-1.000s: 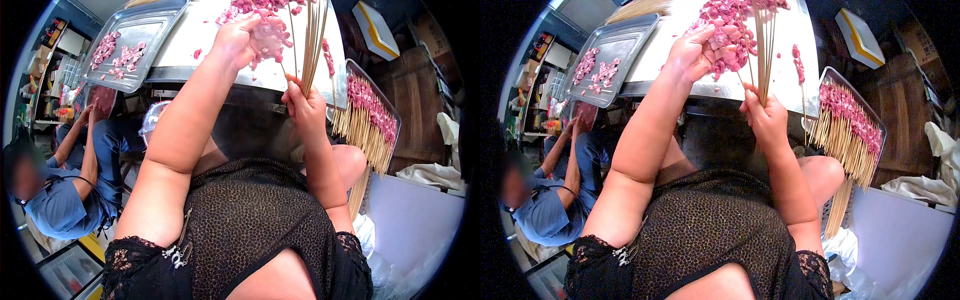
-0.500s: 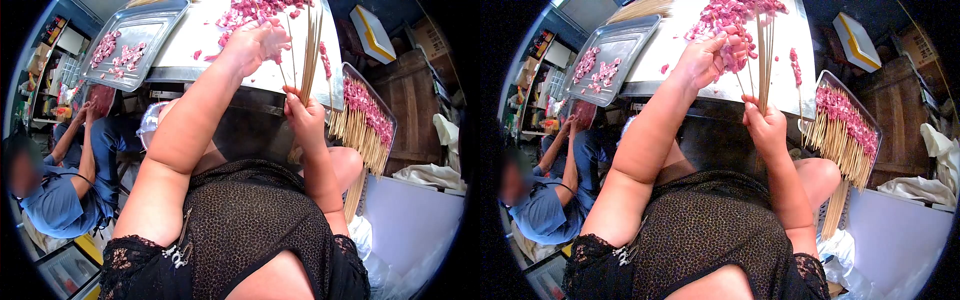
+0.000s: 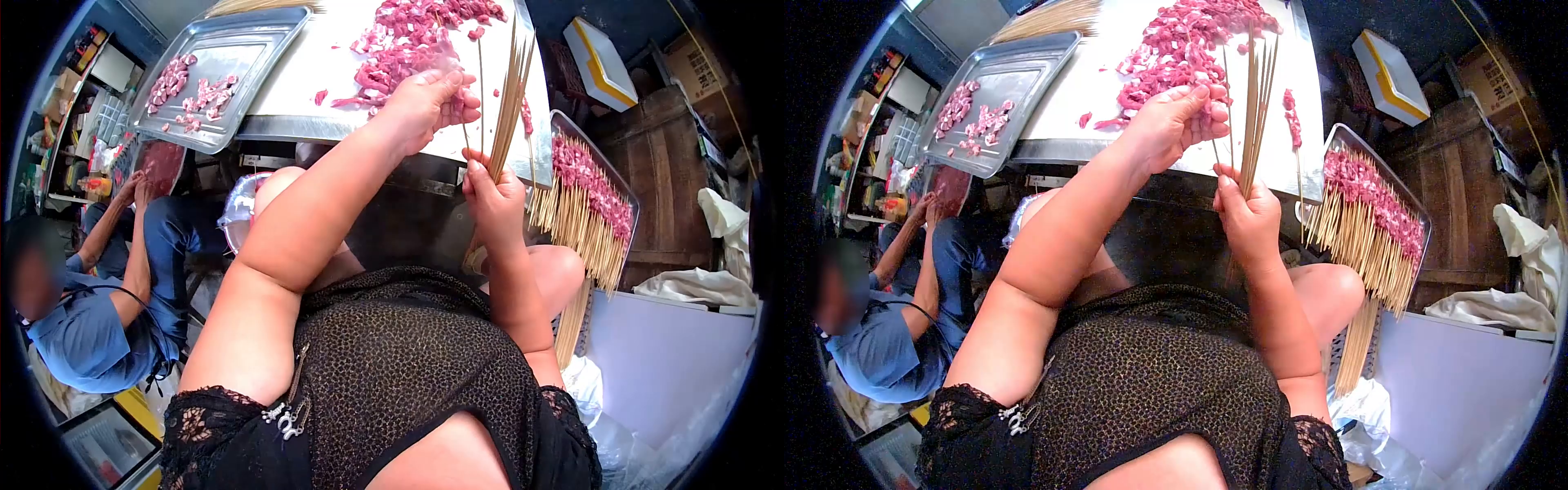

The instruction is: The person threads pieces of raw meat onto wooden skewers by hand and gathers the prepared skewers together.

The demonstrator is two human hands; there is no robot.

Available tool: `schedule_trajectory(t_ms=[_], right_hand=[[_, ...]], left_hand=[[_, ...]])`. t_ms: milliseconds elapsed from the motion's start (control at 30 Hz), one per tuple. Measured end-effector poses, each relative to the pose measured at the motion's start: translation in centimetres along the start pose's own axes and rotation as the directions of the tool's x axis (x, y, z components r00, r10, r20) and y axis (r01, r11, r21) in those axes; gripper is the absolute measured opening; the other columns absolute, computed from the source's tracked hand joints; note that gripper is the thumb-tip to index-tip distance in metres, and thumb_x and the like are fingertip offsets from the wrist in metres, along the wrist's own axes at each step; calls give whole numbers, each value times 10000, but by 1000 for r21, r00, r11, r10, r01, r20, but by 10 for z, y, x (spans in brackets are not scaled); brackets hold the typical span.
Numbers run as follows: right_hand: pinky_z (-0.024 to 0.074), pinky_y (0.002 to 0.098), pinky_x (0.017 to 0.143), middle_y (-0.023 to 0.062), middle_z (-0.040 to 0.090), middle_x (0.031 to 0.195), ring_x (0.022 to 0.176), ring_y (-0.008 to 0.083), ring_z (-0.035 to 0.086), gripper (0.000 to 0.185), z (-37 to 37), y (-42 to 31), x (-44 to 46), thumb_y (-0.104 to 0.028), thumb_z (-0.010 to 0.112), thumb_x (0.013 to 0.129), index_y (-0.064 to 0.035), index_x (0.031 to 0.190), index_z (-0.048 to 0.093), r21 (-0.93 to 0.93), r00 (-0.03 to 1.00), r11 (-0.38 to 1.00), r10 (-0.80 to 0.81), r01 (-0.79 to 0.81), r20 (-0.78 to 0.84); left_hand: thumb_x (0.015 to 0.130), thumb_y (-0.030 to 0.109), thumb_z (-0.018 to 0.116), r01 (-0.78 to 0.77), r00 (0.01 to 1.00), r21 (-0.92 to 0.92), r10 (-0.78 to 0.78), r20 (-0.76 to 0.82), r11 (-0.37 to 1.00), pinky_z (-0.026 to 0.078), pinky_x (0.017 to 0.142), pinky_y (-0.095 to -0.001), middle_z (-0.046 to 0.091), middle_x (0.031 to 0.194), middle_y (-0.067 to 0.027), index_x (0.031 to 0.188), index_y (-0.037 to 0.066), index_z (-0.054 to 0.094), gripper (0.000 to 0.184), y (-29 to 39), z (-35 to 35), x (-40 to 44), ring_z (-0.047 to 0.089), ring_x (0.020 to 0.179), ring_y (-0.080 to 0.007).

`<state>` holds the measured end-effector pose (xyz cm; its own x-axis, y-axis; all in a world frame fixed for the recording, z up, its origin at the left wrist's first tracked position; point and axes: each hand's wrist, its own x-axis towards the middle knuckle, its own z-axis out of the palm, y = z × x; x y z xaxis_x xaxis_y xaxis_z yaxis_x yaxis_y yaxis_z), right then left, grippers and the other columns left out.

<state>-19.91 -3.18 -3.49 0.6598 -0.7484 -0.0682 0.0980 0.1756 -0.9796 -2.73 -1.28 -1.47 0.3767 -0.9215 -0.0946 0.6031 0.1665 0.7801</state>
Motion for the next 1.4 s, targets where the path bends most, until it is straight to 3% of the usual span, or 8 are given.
schedule_trajectory(t_ms=[767, 900, 1000, 1100, 1233, 1300, 1367, 1400], right_hand=[[315, 160, 428, -2, 546, 642, 475, 24, 413, 238, -15, -8, -12, -128, 533, 899, 17, 1085, 566, -26, 998, 999, 30, -31, -52], [429, 224, 511, 45, 607, 734, 563, 91, 535, 234, -48, -32, -7, -149, 511, 906, 5, 1059, 595, -479, 959, 871, -217, 107, -180], [463, 383, 769, 181, 615, 921, 866, 320, 591, 231, -68, -37, 3, -161, 514, 888, 12, 1012, 603, -958, 831, 206, -554, 198, 52], [465, 384, 751, 174, 620, 929, 852, 313, 597, 219, -63, -44, -4, -162, 513, 889, 2, 996, 612, -960, 743, 113, -658, 258, 122], [370, 191, 435, 1, 551, 622, 480, 45, 467, 242, -21, -69, -25, -227, 547, 907, -7, 938, 644, -601, 944, 782, -303, 168, -130], [341, 181, 417, -17, 534, 613, 465, 29, 440, 239, -13, -67, -25, -234, 552, 907, -20, 946, 651, -504, 979, 854, -192, 131, -70], [301, 171, 403, -36, 509, 608, 453, 17, 396, 249, -14, -57, -18, -236, 541, 913, -30, 1006, 645, -416, 995, 904, -74, 96, 67], [301, 170, 409, -38, 501, 608, 459, 16, 392, 259, -11, -45, -14, -237, 528, 920, -29, 1040, 624, -386, 996, 918, -71, 89, 59]], left_hand=[[899, 251, 541, 83, 989, 374, -121, 81, 924, 509, 795, -323, 647, 967, -106, 1034, 6, 598, 286, 21, -12, -7, 615, 929, -177], [861, 223, 598, -252, 929, 716, 369, -8, 651, 487, 700, -246, 660, 897, -65, 994, 25, 637, 242, 85, -58, -5, 587, 764, -96], [821, 212, 648, 40, 954, 947, 271, -131, 318, 464, 652, -232, 656, 810, -37, 956, 43, 664, 217, 107, -102, -16, 563, 699, -78], [729, 212, 708, 38, 987, 993, 161, -20, -111, 482, 662, -313, 666, 779, -93, 909, 14, 657, 273, 94, -126, -19, 617, 713, -176], [693, 272, 647, 203, 979, 903, 52, -198, -378, 490, 703, -357, 644, 747, -158, 789, 23, 679, 269, 88, -98, -28, 633, 731, -270], [703, 288, 632, 229, 971, 859, 45, -235, -459, 487, 698, -357, 631, 721, -168, 754, 16, 674, 280, 86, -91, -32, 624, 710, -284], [732, 202, 580, 194, 980, 921, 21, -199, -339, 483, 617, -334, 648, 748, -139, 776, 34, 658, 190, 89, -97, -35, 610, 648, -229], [751, 215, 571, 231, 973, 967, -41, -228, 106, 480, 593, -301, 656, 770, -119, 786, 34, 655, 202, 89, -103, -33, 604, 635, -200]])
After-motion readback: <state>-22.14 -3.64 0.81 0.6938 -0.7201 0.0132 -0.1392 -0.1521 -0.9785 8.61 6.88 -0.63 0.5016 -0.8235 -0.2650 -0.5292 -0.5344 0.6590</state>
